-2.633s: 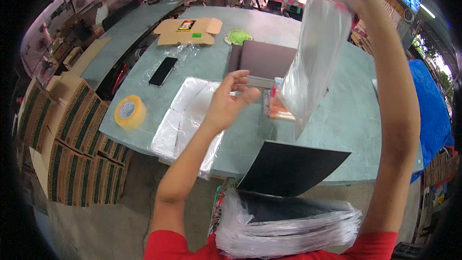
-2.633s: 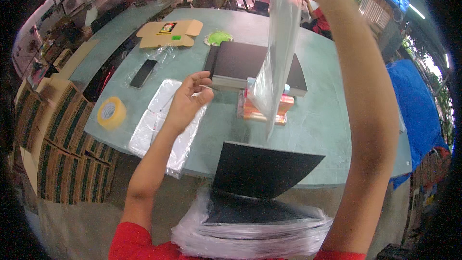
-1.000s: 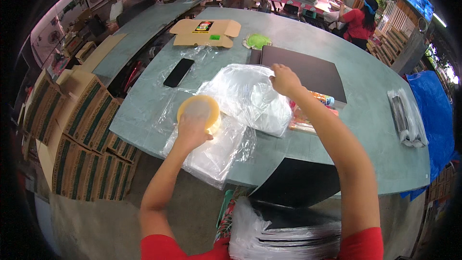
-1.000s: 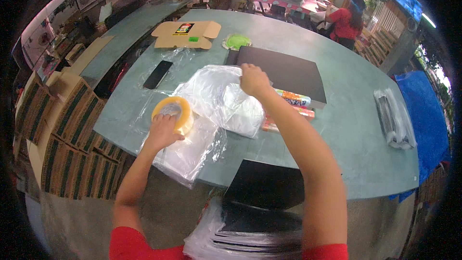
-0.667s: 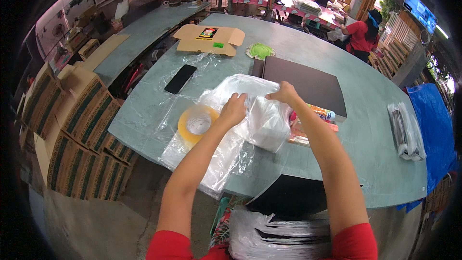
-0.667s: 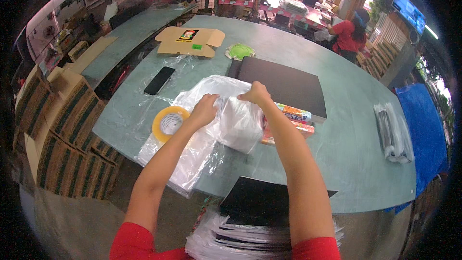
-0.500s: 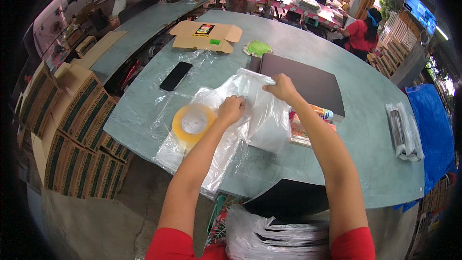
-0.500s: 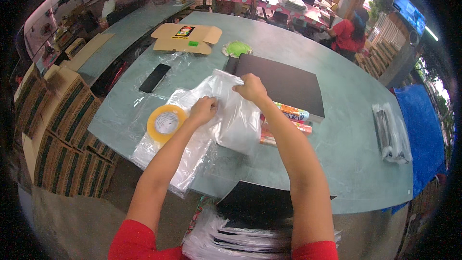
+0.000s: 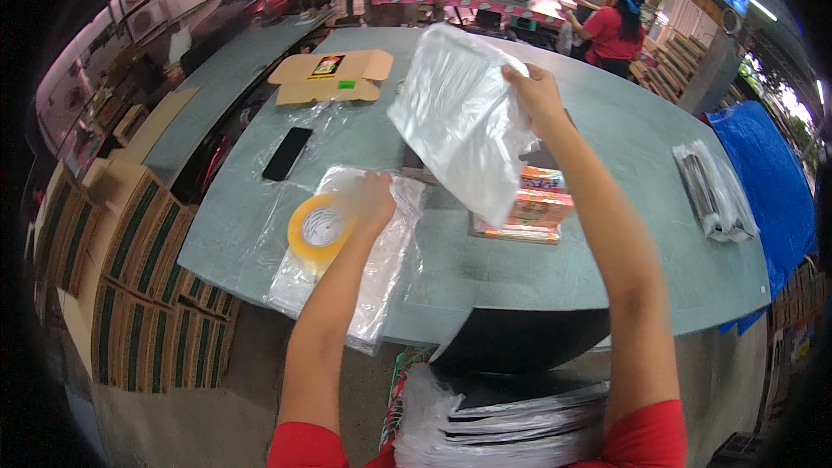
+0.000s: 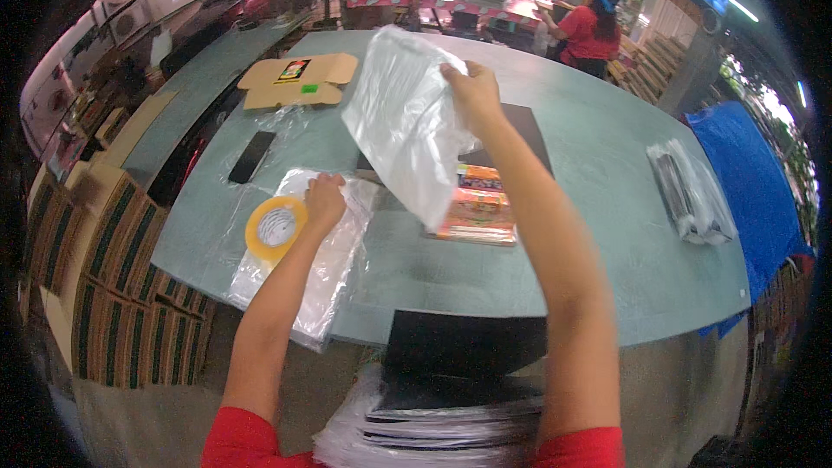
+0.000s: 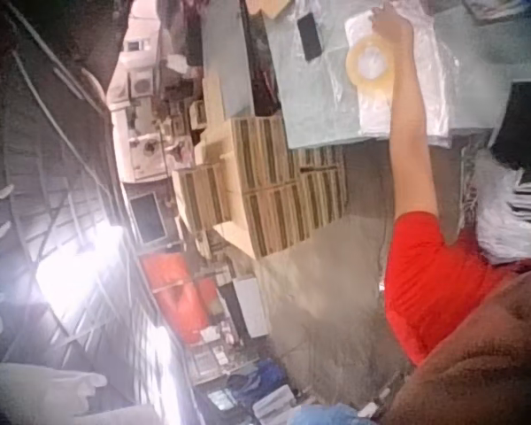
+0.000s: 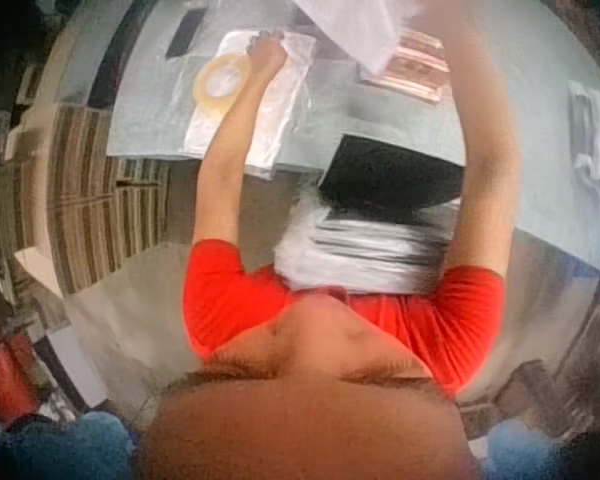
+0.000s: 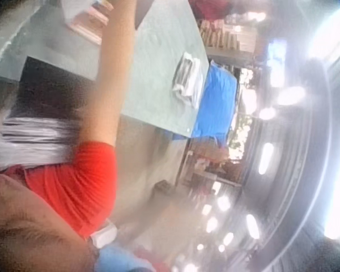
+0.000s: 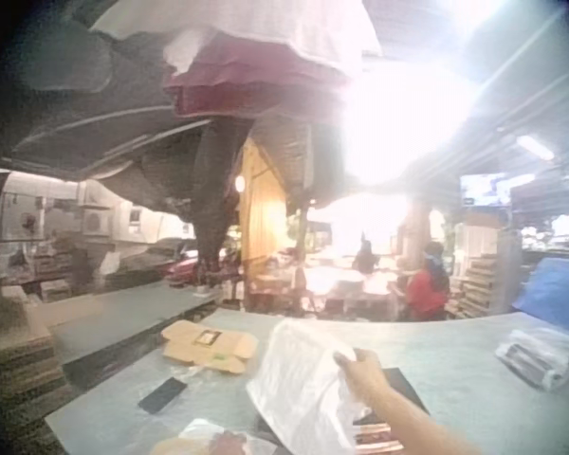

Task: The person organizes a stack of boards into plastic sleeves and then bundles large clear bags by hand at a workstation.

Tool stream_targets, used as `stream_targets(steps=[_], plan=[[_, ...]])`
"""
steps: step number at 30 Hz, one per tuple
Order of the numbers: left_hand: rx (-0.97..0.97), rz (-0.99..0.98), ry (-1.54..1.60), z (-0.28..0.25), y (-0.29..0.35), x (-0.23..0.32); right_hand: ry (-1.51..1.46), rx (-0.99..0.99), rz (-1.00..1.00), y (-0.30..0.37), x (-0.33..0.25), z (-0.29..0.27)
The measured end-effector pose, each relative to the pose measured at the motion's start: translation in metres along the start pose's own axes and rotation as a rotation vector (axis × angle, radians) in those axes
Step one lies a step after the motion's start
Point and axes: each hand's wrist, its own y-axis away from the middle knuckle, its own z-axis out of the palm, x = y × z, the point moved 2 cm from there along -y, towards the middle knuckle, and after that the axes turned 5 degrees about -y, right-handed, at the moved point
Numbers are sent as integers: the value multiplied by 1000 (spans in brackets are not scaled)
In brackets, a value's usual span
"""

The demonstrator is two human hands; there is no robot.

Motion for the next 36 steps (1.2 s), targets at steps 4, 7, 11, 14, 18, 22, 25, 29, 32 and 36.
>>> stream_targets(steps=[4,7,11,14,18,22,25,29,32,36], plan=[[254,148,461,-68,-1,60,248,-210,401,38,9,-66],[207,275,643,-89,5,105,153,-253,589,109,25,-85],[-286,312,824,-93,10,163,-215,-392,696,150,69,-114],[-354,409,772,-81,12,184,-503,-549,795,153,66,-122],[-246,355,458,-76,11,202,-396,-502,545,151,85,-124],[-185,367,202,-70,18,215,-499,-428,496,155,104,-103],[-290,409,171,-69,20,221,-537,-458,557,156,129,-107],[-302,415,204,-59,20,220,-434,-496,520,159,137,-104],[-279,358,288,-66,21,222,-367,-386,480,163,129,-101],[-82,363,321,-66,35,217,207,-496,616,180,101,-95]])
